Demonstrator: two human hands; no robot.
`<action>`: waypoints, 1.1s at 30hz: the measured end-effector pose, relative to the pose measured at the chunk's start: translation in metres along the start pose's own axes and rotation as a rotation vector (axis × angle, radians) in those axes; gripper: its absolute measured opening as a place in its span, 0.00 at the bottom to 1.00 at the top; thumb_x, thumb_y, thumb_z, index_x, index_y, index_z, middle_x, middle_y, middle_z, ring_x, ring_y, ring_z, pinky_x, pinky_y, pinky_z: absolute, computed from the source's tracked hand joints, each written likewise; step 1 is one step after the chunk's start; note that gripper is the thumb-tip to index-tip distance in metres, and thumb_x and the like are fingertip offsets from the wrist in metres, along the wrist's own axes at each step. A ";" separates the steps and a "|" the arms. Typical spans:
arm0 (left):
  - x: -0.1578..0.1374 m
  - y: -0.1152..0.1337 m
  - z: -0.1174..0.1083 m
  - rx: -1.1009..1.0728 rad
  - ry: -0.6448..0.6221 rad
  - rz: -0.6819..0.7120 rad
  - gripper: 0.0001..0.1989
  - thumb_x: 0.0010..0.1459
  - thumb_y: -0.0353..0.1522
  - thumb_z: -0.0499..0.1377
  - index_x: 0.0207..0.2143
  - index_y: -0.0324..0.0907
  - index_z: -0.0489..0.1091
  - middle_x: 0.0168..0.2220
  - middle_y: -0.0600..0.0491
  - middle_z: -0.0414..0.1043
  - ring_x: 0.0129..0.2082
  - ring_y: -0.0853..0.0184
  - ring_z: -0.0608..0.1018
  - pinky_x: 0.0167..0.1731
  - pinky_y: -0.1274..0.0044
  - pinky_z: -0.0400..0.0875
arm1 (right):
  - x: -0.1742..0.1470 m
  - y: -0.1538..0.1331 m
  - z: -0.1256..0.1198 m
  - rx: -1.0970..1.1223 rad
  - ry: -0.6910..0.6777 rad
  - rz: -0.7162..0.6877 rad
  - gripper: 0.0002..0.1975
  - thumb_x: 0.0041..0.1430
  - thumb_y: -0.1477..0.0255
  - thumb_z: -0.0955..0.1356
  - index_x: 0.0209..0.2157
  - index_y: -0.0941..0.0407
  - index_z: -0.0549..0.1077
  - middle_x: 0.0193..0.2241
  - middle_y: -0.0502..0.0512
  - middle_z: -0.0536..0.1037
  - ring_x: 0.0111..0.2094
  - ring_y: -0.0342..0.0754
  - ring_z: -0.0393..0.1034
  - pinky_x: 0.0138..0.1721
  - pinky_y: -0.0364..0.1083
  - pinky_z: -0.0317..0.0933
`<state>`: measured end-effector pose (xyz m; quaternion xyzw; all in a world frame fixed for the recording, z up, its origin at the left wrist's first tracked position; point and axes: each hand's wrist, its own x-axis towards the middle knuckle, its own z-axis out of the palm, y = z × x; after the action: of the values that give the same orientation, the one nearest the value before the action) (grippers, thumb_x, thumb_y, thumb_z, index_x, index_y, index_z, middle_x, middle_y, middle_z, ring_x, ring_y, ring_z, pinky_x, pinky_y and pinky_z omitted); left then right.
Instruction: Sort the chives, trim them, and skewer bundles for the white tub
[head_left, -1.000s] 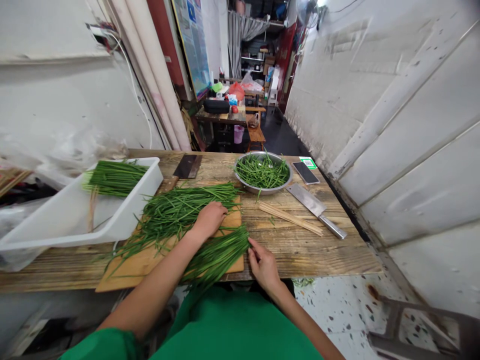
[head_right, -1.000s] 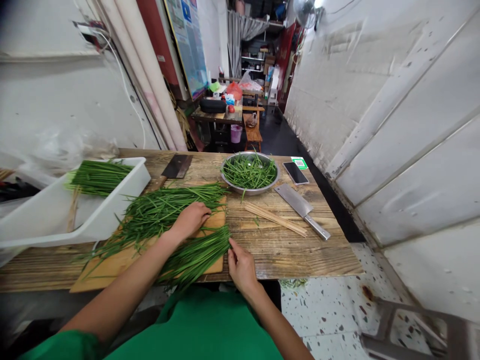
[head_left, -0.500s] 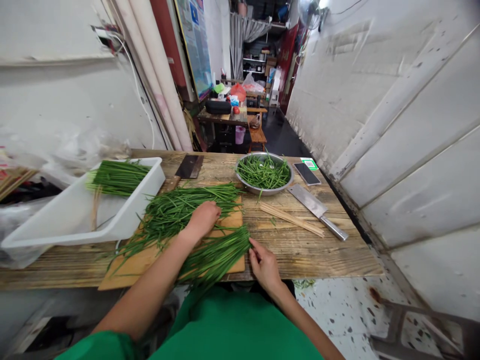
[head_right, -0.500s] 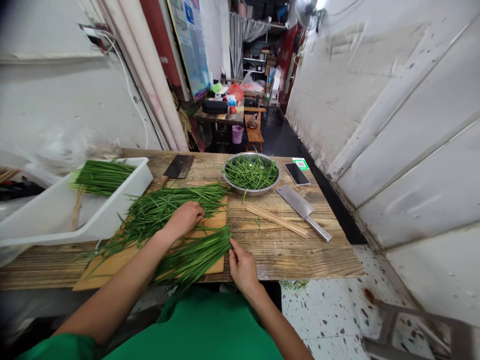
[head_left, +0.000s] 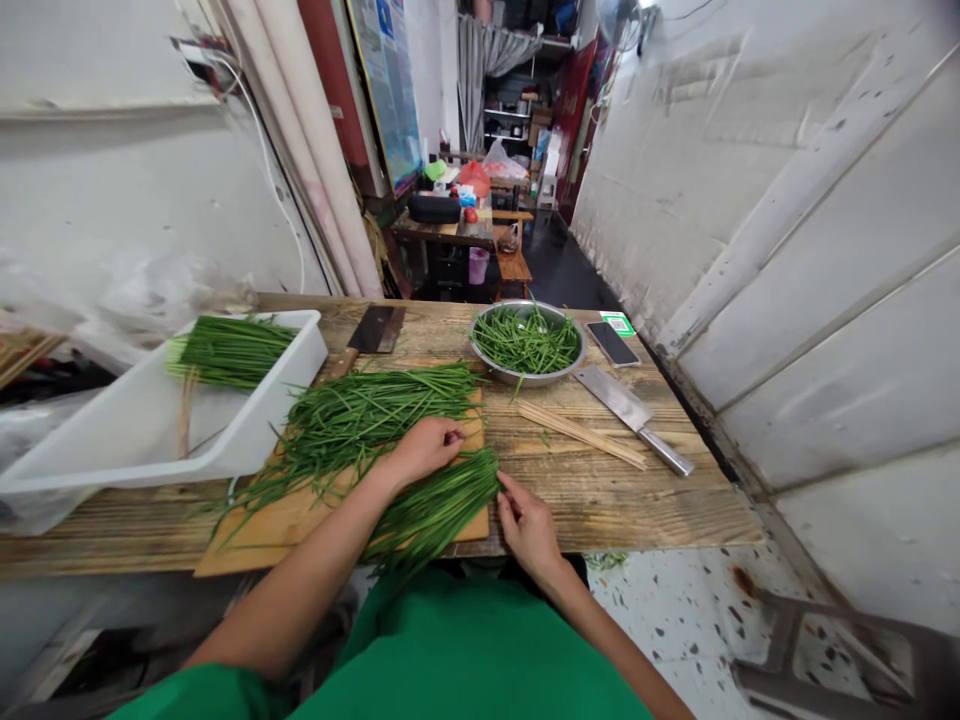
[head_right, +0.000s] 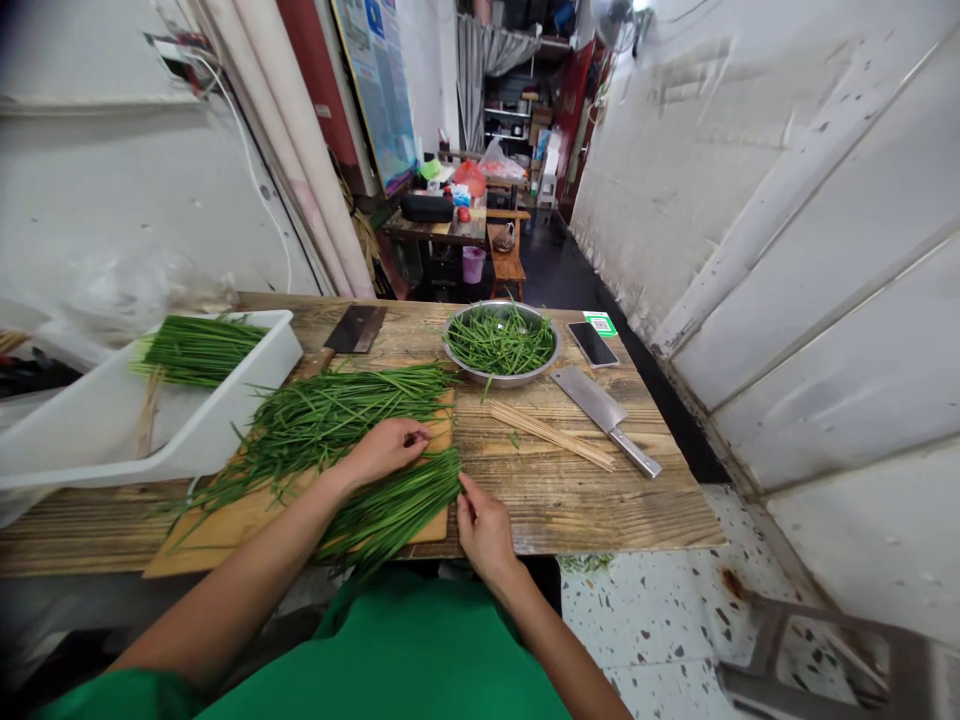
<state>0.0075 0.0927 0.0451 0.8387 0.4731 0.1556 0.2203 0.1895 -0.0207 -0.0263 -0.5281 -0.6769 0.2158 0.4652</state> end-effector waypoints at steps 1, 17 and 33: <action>0.000 0.000 0.004 -0.021 0.006 0.002 0.10 0.51 0.30 0.51 0.30 0.39 0.71 0.25 0.55 0.71 0.24 0.71 0.70 0.26 0.82 0.60 | 0.000 0.000 0.000 -0.002 0.002 -0.003 0.17 0.57 0.74 0.60 0.48 0.58 0.67 0.40 0.59 0.75 0.36 0.46 0.72 0.37 0.44 0.66; 0.001 0.005 0.010 -0.060 0.069 0.054 0.10 0.52 0.32 0.53 0.29 0.40 0.73 0.26 0.54 0.72 0.26 0.71 0.70 0.27 0.81 0.59 | 0.001 0.001 0.001 -0.017 0.006 -0.007 0.17 0.57 0.75 0.60 0.48 0.58 0.68 0.40 0.59 0.75 0.37 0.47 0.72 0.38 0.45 0.66; 0.002 0.007 0.010 -0.017 0.006 0.131 0.11 0.55 0.31 0.51 0.32 0.41 0.73 0.32 0.52 0.73 0.33 0.68 0.72 0.35 0.79 0.63 | 0.001 -0.002 0.000 -0.031 0.005 -0.016 0.17 0.57 0.74 0.59 0.48 0.57 0.68 0.39 0.58 0.76 0.36 0.47 0.72 0.36 0.45 0.67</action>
<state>0.0180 0.0887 0.0401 0.8656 0.4165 0.1761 0.2151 0.1885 -0.0204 -0.0237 -0.5302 -0.6833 0.1999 0.4604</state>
